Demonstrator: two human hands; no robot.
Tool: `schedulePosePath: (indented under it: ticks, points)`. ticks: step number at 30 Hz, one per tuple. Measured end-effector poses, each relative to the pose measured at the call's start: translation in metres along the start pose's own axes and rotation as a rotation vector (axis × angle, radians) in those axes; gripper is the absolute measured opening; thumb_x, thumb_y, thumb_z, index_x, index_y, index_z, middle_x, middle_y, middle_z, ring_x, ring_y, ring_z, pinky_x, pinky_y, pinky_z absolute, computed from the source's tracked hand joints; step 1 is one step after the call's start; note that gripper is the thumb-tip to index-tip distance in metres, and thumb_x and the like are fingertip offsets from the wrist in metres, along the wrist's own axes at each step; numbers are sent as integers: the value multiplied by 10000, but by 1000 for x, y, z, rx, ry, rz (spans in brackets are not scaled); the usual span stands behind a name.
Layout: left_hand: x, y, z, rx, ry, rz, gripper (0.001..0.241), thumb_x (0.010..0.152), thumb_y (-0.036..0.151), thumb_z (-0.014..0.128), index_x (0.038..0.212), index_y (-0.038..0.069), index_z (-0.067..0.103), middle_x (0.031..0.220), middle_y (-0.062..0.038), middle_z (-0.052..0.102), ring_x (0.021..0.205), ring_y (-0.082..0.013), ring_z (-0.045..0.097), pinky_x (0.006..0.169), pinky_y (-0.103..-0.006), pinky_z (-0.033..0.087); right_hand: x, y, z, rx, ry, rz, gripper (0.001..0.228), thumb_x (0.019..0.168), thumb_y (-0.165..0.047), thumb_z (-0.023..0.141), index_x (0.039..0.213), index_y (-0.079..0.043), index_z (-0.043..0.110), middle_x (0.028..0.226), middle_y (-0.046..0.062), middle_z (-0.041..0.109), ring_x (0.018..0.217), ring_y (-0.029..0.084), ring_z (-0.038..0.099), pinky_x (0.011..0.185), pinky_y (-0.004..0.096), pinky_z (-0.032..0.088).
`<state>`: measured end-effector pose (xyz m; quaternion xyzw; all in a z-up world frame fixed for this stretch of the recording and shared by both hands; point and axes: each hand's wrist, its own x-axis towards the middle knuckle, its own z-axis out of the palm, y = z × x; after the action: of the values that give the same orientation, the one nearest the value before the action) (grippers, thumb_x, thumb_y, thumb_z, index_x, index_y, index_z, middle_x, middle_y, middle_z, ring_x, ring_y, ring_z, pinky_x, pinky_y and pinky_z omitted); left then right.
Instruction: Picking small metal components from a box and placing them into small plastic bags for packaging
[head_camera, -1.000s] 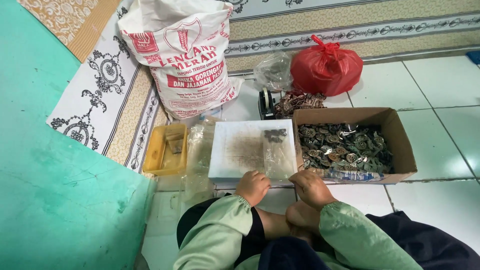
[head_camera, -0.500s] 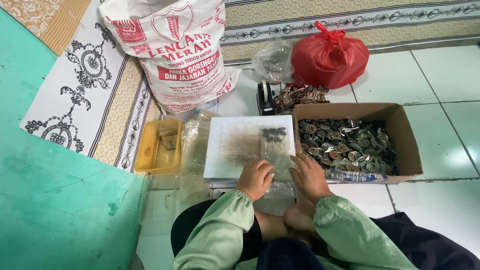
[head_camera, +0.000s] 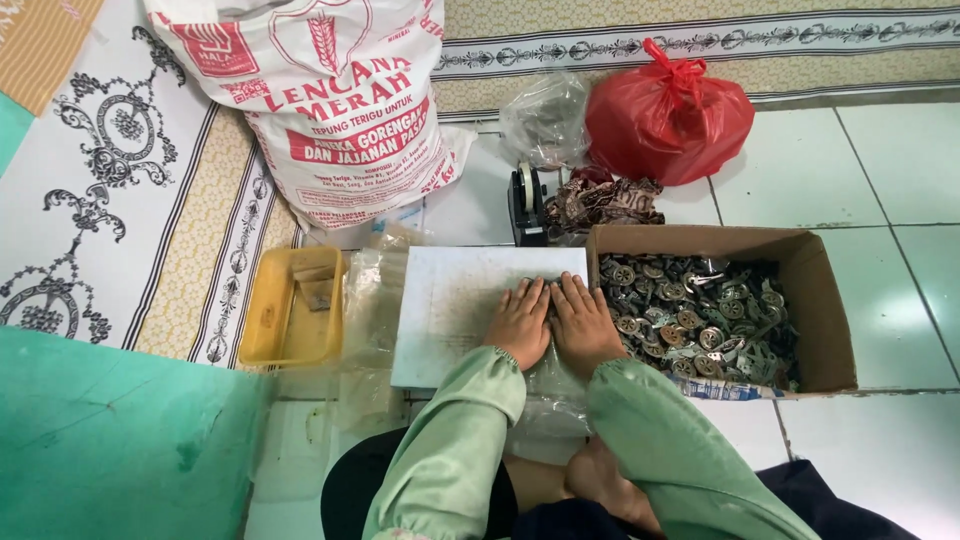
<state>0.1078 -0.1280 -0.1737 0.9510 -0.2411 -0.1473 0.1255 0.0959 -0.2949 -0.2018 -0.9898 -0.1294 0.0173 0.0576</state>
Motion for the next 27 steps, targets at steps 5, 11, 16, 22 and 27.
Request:
schedulePosePath:
  ticks: [5, 11, 16, 22, 27]
  points:
    - [-6, 1, 8, 85, 37, 11, 685, 1051, 292, 327, 1656, 88, 79, 1726, -150, 19, 1579, -366, 31, 1272, -552, 36, -5, 6, 9, -11, 29, -11, 636, 1053, -388, 402, 1647, -212, 258, 1733, 59, 160, 1577, 276, 178, 1279, 511, 111]
    - [4, -11, 40, 89, 151, 23, 730, 1033, 324, 331, 1664, 136, 16, 1730, -110, -24, 1581, -351, 16, 1259, -593, 22, -5, 8, 12, -7, 48, -14, 660, 1040, -411, 412, 1654, -240, 240, 1738, 26, 132, 1578, 263, 159, 1283, 494, 87]
    - [-3, -14, 39, 140, 197, 57, 739, 1033, 351, 363, 1662, 118, 54, 1727, -123, 25, 1581, -349, 33, 1255, -601, 18, -8, 5, 9, -11, 35, -3, 676, 1027, -427, 395, 1657, -257, 216, 1744, 6, 92, 1583, 258, 129, 1288, 500, 71]
    - [-17, -21, 40, 240, 232, 261, 655, 1043, 369, 398, 1613, 80, 254, 1695, -140, 191, 1569, -327, 155, 1279, -554, 86, -8, 5, 8, 16, 0, 3, 657, 1031, -420, 374, 1651, -253, 234, 1744, 4, 101, 1584, 269, 133, 1285, 510, 78]
    - [-24, -24, 47, 139, 202, 222, 682, 1034, 437, 415, 1606, 85, 294, 1683, -135, 242, 1546, -316, 232, 1261, -550, 134, -6, 7, 13, 9, -5, 4, 676, 1023, -458, 386, 1651, -259, 233, 1746, 9, 94, 1588, 277, 121, 1288, 523, 65]
